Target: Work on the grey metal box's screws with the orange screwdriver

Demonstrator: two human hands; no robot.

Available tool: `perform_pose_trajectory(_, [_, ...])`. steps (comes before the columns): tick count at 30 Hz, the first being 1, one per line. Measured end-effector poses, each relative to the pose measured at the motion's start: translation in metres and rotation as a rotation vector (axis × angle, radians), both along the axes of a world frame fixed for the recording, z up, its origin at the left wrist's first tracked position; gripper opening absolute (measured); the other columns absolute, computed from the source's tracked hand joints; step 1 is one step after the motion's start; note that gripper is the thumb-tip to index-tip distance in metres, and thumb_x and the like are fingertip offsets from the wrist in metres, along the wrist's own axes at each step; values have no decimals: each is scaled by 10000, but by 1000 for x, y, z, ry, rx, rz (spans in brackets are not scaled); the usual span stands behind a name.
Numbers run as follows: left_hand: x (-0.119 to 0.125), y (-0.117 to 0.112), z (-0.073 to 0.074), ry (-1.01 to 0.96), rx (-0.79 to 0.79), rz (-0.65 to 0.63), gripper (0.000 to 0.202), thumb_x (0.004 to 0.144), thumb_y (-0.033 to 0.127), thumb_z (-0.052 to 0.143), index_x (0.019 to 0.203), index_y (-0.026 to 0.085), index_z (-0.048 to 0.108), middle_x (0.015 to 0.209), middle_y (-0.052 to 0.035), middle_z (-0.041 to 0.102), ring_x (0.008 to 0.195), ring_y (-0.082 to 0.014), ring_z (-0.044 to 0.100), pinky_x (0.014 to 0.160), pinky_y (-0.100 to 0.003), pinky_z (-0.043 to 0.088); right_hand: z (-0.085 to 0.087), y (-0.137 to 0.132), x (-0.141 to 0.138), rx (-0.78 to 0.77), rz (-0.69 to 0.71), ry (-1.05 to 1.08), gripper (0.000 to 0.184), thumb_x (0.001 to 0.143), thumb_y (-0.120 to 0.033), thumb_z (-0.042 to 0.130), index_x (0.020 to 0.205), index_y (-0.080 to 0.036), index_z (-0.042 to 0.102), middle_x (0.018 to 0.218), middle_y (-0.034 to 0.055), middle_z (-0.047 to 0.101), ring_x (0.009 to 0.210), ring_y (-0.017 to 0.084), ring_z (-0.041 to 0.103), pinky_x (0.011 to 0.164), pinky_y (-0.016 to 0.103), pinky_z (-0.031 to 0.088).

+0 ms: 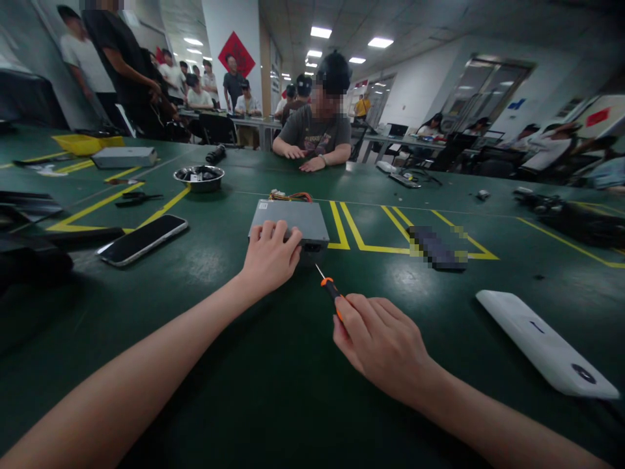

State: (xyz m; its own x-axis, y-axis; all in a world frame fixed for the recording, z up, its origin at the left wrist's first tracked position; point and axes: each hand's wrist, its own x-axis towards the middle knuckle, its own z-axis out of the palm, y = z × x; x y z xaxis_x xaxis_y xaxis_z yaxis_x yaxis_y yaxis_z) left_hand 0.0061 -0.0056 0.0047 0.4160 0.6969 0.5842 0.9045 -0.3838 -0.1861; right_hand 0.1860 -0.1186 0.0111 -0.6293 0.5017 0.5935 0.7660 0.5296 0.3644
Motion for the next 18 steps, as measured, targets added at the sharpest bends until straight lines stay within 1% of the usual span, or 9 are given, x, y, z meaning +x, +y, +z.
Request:
perform_pose_trajectory(3, [0, 1, 0, -3, -2, -8, 315, 855, 344, 354, 1098, 202, 495, 1062, -123, 485, 978, -288, 414, 778, -424, 326, 7, -1, 9, -6, 11, 31, 144, 807, -164, 464, 898, -110, 561, 767, 58, 601, 647, 130, 525, 609, 266, 387])
perform_pose_trajectory(5, [0, 2, 0, -8, -7, -11, 316, 854, 342, 352, 1096, 202, 499, 1068, -126, 482, 981, -290, 413, 784, -428, 325, 9, 0, 12, -12, 4, 27, 139, 801, -166, 476, 893, -111, 564, 763, 55, 601, 647, 131, 523, 606, 267, 381])
perform_pose_trajectory(10, [0, 3, 0, 5, -26, -14, 333, 855, 344, 339, 1099, 188, 502, 1068, -137, 482, 977, -299, 413, 779, -431, 330, 9, 4, 17, 11, -31, 23, 140, 795, -171, 495, 904, -109, 558, 773, 56, 601, 649, 135, 519, 606, 271, 371])
perform_pose_trajectory(18, [0, 2, 1, 30, -15, -3, 334, 860, 347, 325, 1101, 192, 497, 1063, -133, 489, 962, -292, 419, 771, -428, 338, 9, 6, 16, 21, -66, 1, 142, 799, -159, 486, 913, -109, 554, 794, 61, 600, 654, 132, 513, 613, 270, 370])
